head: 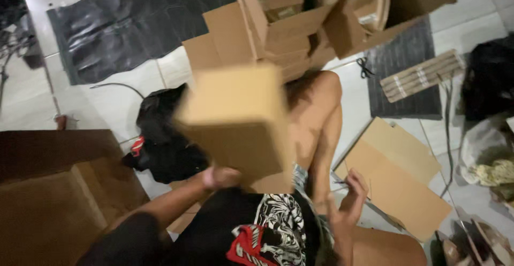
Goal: The person sits on the floor and packs beige high-heeled shoes into cardboard boxes. They wipe the shoes with a black cloth, place them in the box, and close the lid. The process is repeated for multiple pairs of shoes.
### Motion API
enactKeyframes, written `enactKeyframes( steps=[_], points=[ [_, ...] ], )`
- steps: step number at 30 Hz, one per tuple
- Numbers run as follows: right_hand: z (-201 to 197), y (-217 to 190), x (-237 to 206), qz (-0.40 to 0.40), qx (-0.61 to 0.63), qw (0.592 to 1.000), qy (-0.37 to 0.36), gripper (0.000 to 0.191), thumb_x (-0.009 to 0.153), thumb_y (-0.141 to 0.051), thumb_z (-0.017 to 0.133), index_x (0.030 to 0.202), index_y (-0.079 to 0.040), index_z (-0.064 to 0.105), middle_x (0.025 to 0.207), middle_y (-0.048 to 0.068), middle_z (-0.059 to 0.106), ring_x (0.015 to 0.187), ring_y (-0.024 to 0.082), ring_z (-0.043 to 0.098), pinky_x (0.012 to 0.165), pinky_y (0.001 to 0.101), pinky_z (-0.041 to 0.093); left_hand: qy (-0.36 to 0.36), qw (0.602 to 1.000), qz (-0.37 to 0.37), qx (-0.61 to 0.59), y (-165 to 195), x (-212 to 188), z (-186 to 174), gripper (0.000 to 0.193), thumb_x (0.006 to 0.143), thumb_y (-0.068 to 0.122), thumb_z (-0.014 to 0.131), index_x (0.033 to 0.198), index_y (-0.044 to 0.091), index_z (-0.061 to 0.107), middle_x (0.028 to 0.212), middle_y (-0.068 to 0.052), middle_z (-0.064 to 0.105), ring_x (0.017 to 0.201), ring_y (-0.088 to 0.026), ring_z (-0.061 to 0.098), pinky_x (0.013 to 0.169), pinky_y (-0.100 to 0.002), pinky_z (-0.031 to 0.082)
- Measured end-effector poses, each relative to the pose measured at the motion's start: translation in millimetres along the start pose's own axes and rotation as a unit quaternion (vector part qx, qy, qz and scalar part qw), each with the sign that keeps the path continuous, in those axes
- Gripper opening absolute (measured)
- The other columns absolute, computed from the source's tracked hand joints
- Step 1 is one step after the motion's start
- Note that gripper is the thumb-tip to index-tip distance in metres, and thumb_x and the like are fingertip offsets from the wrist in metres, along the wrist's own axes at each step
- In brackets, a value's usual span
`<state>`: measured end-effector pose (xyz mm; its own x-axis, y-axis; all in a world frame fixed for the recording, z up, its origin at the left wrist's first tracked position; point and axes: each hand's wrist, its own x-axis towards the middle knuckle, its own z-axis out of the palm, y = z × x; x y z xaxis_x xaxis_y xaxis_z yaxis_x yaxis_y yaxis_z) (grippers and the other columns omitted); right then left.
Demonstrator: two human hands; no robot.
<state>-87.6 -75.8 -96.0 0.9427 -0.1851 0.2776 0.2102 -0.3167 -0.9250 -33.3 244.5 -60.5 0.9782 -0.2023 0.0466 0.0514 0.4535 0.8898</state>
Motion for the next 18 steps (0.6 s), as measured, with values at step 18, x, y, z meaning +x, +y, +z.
enactKeyframes(
  steps=[18],
  points=[
    [-30,80,-19,0.227,0.126,0.963,0.073,0.02,0.108,-0.008,0.06,0.125,0.002,0.063,0.107,0.008,0.064,0.1,0.015,0.06,0.095,0.0303,0.05,0.329,0.942,0.03,0.066,12,100,-163,0.059,0.109,0.046,0.048,0.145,-0.001,0.056,0.146,-0.008,0.057,0.136,-0.022,0.05,0.117,-0.036,0.037]
  ],
)
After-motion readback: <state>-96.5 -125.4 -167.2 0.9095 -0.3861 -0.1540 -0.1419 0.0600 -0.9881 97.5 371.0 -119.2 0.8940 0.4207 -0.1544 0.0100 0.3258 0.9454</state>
